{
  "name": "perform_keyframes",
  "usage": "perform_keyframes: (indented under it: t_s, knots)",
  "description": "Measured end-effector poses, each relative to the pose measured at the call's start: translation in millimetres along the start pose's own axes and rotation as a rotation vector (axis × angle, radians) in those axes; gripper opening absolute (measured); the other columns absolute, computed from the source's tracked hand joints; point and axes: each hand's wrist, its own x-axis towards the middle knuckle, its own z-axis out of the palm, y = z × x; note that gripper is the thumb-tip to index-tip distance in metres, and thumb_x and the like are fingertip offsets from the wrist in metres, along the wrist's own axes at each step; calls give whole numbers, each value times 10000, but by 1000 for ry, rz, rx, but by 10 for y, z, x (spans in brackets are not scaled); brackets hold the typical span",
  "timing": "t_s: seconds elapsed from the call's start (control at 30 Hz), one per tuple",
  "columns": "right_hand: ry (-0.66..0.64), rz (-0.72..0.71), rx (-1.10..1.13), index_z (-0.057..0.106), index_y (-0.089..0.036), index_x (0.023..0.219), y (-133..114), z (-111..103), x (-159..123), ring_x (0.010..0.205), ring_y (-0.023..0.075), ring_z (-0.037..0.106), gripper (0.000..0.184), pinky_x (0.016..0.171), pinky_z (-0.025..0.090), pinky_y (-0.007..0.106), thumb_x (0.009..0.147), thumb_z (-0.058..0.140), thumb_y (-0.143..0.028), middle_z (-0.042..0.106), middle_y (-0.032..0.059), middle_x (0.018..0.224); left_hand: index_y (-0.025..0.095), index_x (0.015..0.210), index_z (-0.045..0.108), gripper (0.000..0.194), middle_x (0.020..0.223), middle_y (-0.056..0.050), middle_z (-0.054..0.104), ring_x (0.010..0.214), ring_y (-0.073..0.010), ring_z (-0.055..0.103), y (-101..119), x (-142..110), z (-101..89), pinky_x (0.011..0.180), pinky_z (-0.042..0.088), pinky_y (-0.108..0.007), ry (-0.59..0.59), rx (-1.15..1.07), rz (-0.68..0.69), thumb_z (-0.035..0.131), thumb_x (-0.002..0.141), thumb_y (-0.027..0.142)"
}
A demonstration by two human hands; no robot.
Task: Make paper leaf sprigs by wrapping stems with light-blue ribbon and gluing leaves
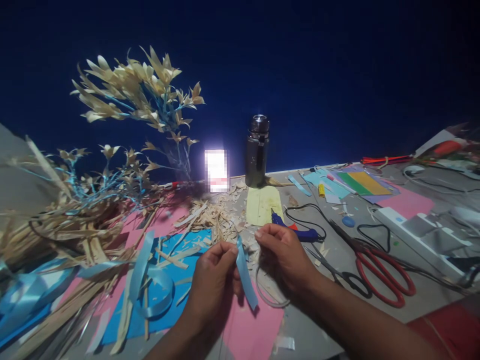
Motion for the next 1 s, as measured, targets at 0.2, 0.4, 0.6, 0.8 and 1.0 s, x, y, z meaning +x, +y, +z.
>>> perform_keyframes:
  t_s: [0.2,0.4,0.6,0.8,1.0]
  knots:
    - [-21,26,7,543,-183,688,-57,-135,-42,443,59,313,446,439,212,211,749,822,-526,426,-85,512,185,729,581,292,468,61,522,322,-86,390,11,-14,1,301,411,-222,-34,9,-13,764,809,398]
    - [-124,176,17,588,-162,657,64,-26,10,387,37,268,475,401,145,208,660,866,-548,402,-97,449,187,713,579,341,438,66,516,296,-82,381,58,-49,68,288,404,-221,-54,26,-39,807,747,439]
    - [-92,191,99,682,-147,825,113,50,10,431,43,402,442,432,245,192,587,930,-425,563,-58,567,183,705,587,329,439,61,529,294,-89,412,48,-68,64,300,433,-232,-30,110,-3,795,752,434]
    - [-99,215,135,687,-139,766,130,64,0,455,59,464,425,450,295,194,538,955,-379,600,-40,594,188,713,590,326,449,47,563,303,-109,438,14,-65,29,302,445,-253,12,150,24,777,759,450]
    - [-98,129,46,735,-133,734,125,70,-18,603,112,553,256,589,419,231,621,873,-317,659,8,672,189,645,593,278,423,30,556,349,-132,501,24,-77,8,362,438,-236,113,402,101,740,773,388]
